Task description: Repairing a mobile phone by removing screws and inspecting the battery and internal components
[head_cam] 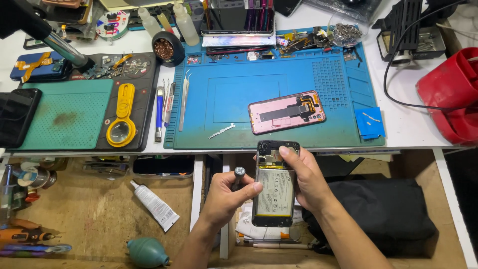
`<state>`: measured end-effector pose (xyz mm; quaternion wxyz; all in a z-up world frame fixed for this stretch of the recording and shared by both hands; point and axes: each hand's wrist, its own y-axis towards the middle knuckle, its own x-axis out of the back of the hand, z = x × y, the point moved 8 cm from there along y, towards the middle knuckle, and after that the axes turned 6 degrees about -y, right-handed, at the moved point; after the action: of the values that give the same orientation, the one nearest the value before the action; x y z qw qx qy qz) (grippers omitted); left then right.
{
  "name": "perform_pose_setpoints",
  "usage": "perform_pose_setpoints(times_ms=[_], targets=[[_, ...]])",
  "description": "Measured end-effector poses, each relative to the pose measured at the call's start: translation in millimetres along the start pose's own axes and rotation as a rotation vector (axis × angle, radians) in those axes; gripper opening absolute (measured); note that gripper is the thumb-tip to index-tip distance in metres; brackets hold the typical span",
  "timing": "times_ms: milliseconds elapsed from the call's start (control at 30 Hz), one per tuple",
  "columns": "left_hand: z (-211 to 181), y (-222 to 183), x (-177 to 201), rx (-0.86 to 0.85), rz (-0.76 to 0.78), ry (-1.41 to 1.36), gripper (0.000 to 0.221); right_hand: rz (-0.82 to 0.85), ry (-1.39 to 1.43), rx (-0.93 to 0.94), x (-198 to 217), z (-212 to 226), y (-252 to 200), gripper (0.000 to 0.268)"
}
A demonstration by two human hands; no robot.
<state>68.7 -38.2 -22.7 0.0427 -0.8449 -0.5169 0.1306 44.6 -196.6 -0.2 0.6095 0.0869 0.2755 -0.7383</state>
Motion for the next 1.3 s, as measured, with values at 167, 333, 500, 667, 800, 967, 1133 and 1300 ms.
perform_pose_setpoints(times_ms=[167,333,500,667,800,967,1133,1300], targets=[[-5.4,-1.3,-4.6,-0.014,0.026,0.03,0.019,-0.02,-0.048,0.032,8.5,-6.0,2.6,0.028],[-4.4,-1.4,-5.9,-0.027,0.034,0.032,0.019,-0.046,-0.035,0.067,12.3,-7.0,3.8,0.028],[-2.1,-0.5,-3.0,0.005,0.007,0.06,0.02,-0.075,-0.011,0.098,15.0,-7.9,5.8,0.022],[-10.3,4.1,11.7,-0.014,-0.11,-0.038,0.025,-0.16,-0.115,0.061,30.5,-18.4,11.3,0.022],[-57.3,9.0,30.4,-0.282,-0.282,-0.26,0.034,-0.185,-0.112,0.012,45.7,-45.6,23.3,0.018],[-105.2,34.6,18.1,-0.498,-0.212,-0.201,0.017,-0.175,-0.141,0.015,36.6,-41.0,20.7,0.017],[-105.0,80.1,-7.3,-0.609,-0.11,-0.092,0.027,-0.183,-0.154,0.032,42.3,-44.6,26.3,0.018],[-83.1,104.1,-22.3,-0.567,-0.121,0.023,0.04,-0.188,-0.147,0.01,43.3,-43.0,27.2,0.017]])
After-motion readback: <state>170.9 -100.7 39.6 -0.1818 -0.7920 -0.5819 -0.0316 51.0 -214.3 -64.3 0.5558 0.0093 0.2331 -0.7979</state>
